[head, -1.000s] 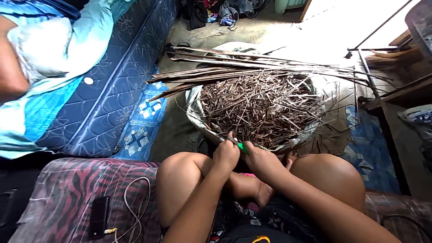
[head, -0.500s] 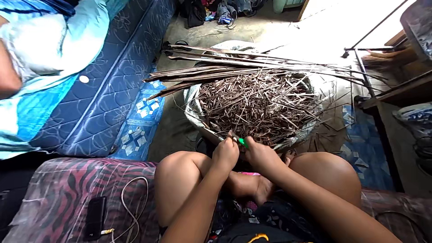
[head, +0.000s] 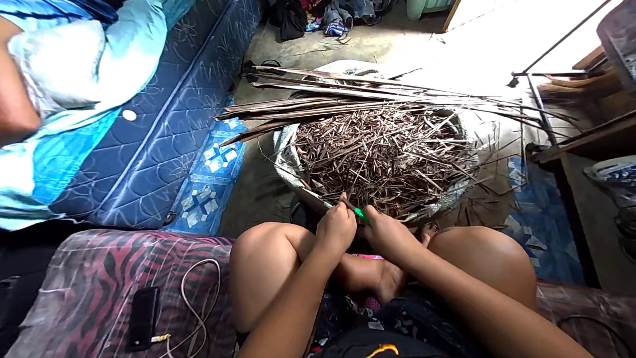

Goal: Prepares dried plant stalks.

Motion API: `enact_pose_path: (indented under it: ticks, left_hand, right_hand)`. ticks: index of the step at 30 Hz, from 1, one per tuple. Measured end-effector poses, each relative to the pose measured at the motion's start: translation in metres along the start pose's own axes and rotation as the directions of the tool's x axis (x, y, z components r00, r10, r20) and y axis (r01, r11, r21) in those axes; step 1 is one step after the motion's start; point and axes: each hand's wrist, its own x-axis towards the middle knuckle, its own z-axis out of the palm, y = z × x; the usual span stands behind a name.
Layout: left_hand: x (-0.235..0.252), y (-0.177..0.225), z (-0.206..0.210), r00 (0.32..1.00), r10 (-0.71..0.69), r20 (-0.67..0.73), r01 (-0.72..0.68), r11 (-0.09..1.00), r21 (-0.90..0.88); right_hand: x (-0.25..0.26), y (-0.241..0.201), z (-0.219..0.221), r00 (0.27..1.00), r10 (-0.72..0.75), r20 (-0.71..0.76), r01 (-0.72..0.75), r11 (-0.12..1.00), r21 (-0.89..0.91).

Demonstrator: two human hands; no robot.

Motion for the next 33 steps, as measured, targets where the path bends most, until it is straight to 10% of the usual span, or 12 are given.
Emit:
enact_pose_path:
  ticks: [12,18,25,33]
  left_hand:
    - [-0.003,-0.001,0.005,0.998,0.056,0.031,-0.057,0.998,0.024]
    - [-0.003,0.001,0.001,0.999,0.048,0.014,-0.048,0.999,-0.021]
    - [-0.004,-0.003,0.006,0.996,0.090,0.010,-0.089,0.994,-0.067]
    - [-0.003,-0.003,0.001,0.998,0.054,-0.029,-0.057,0.991,-0.123]
  right_hand:
    - [0.040,0.018,-0.024,0.947,0.200,-0.252,-0.217,0.975,-0.043]
    - [0.004,0.006,-0.001,0.998,-0.033,-0.045,0.034,0.999,0.023]
    - [0.036,0.016,-0.025,0.951,0.194,-0.242,-0.212,0.976,-0.051]
    - [0.004,0.015,-0.004,0.988,-0.154,-0.016,0.154,0.984,0.093]
